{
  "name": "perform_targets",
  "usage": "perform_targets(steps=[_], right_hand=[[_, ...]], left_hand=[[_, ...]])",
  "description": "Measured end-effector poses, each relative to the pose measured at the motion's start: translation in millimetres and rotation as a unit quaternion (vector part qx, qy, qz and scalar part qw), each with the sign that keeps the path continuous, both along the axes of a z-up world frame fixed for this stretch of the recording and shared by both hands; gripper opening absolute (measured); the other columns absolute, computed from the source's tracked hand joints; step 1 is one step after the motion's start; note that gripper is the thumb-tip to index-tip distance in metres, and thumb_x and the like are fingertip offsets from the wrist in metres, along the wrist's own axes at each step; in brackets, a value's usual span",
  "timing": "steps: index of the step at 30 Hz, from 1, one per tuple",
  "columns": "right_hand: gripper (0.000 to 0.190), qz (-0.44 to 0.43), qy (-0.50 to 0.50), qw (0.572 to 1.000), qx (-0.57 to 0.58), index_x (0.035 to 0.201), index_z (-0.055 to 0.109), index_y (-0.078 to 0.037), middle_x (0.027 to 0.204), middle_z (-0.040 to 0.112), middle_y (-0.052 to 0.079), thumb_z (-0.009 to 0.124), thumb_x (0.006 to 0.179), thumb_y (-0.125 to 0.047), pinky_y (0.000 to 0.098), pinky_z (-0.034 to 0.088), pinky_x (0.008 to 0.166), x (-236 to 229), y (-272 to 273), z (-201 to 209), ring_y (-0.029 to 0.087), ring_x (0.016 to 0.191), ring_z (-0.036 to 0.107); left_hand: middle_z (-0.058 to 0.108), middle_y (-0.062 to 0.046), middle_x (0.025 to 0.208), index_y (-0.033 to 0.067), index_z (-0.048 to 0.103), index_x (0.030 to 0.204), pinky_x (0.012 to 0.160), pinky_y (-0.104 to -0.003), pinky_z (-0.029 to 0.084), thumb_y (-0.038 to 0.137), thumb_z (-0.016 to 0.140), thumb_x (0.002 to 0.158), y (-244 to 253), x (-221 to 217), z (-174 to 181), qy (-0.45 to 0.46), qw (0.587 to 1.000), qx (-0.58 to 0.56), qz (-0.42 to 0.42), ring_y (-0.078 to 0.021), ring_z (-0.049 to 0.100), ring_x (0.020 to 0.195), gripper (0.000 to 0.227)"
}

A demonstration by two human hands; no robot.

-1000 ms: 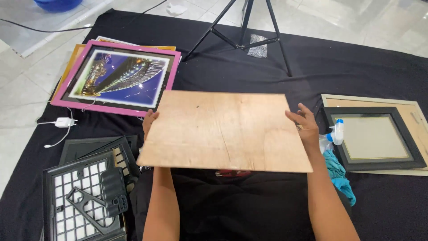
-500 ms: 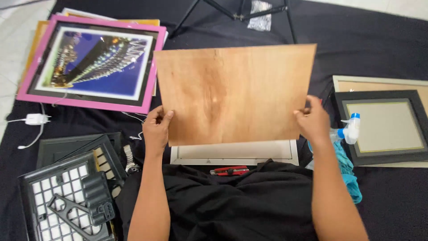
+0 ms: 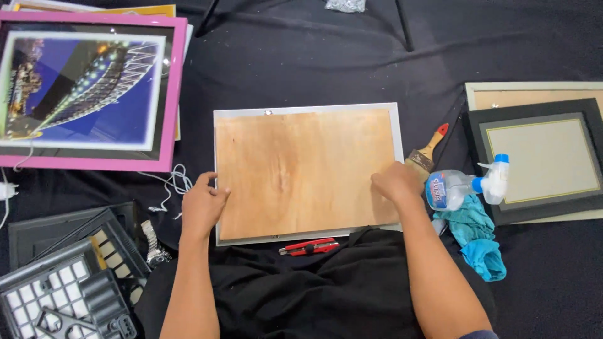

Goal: The person cleans a glass pane with spray and a cloth, places it in a frame, adds a wooden backing, and then attaches a hanging wire by threading it through eyelets and twisting it.

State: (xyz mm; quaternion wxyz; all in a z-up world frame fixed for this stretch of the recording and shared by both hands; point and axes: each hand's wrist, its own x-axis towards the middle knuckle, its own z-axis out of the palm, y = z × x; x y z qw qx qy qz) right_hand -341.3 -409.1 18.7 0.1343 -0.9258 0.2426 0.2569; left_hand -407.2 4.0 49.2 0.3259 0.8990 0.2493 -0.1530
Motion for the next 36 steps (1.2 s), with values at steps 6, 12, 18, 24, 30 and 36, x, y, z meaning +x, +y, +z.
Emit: perform_targets(steps=[6, 12, 18, 24, 30, 36], right_hand=[[0.068, 0.001, 0.043, 0.999, 0.002, 0.134, 0.065, 0.004, 0.133, 0.064, 0.028, 0.068, 0.087, -0.045, 0.0602, 0.049, 0.101, 0, 4, -1, 0.046, 0.128, 0.059], [0.062, -0.007, 0.031, 0.999, 0.018, 0.131, 0.067, 0.006, 0.127, 0.066, 0.028, 0.068, 0.089, -0.041, 0.0609, 0.052, 0.094, -2, 3, -3, 0.046, 0.123, 0.062], [0.073, -0.007, 0.023, 0.999, 0.032, 0.133, 0.064, 0.009, 0.129, 0.064, 0.031, 0.070, 0.086, -0.046, 0.0622, 0.053, 0.090, -3, -6, -7, 0.046, 0.123, 0.062], [0.076, -0.001, 0.019, 0.999, 0.034, 0.134, 0.063, 0.011, 0.133, 0.062, 0.032, 0.070, 0.086, -0.047, 0.0615, 0.054, 0.088, -3, -11, -11, 0.047, 0.124, 0.061], [0.077, -0.015, 0.007, 0.999, 0.034, 0.132, 0.065, 0.011, 0.129, 0.065, 0.032, 0.071, 0.086, -0.050, 0.0621, 0.055, 0.084, 2, -15, -23, 0.048, 0.121, 0.063], [0.077, 0.013, 0.008, 1.000, 0.014, 0.131, 0.065, 0.014, 0.132, 0.064, 0.033, 0.070, 0.087, -0.049, 0.0576, 0.056, 0.090, -5, 1, 1, 0.048, 0.123, 0.063]], left_hand=[[0.078, -0.006, 0.097, 0.0175, 0.068, 0.135, 0.083, -0.044, 0.057, 0.032, 0.073, 0.088, 6, 1, -32, 0.025, 0.999, 0.032, -0.019, -0.0329, 0.073, 0.102, 0.049], [0.075, -0.014, 0.108, 0.0126, 0.066, 0.138, 0.091, -0.048, 0.055, 0.031, 0.065, 0.093, 0, 2, -13, 0.006, 0.999, 0.010, -0.033, -0.0396, 0.068, 0.112, 0.049], [0.073, -0.020, 0.115, 0.0042, 0.063, 0.141, 0.095, -0.050, 0.054, 0.030, 0.061, 0.096, -4, -5, -3, -0.015, 0.999, -0.029, 0.003, -0.0427, 0.066, 0.116, 0.052], [0.075, -0.013, 0.115, 0.0116, 0.073, 0.130, 0.096, -0.048, 0.055, 0.026, 0.056, 0.094, 14, -1, -43, -0.015, 1.000, -0.015, -0.023, -0.0385, 0.068, 0.114, 0.042], [0.073, -0.018, 0.122, 0.0115, 0.073, 0.129, 0.099, -0.053, 0.053, 0.022, 0.057, 0.090, 12, -5, -44, -0.014, 0.998, -0.031, -0.049, -0.0439, 0.066, 0.117, 0.044], [0.068, -0.021, 0.133, 0.0083, 0.067, 0.137, 0.105, -0.054, 0.049, 0.018, 0.053, 0.089, 16, -5, -33, 0.004, 0.996, -0.057, -0.063, -0.0460, 0.060, 0.126, 0.051]])
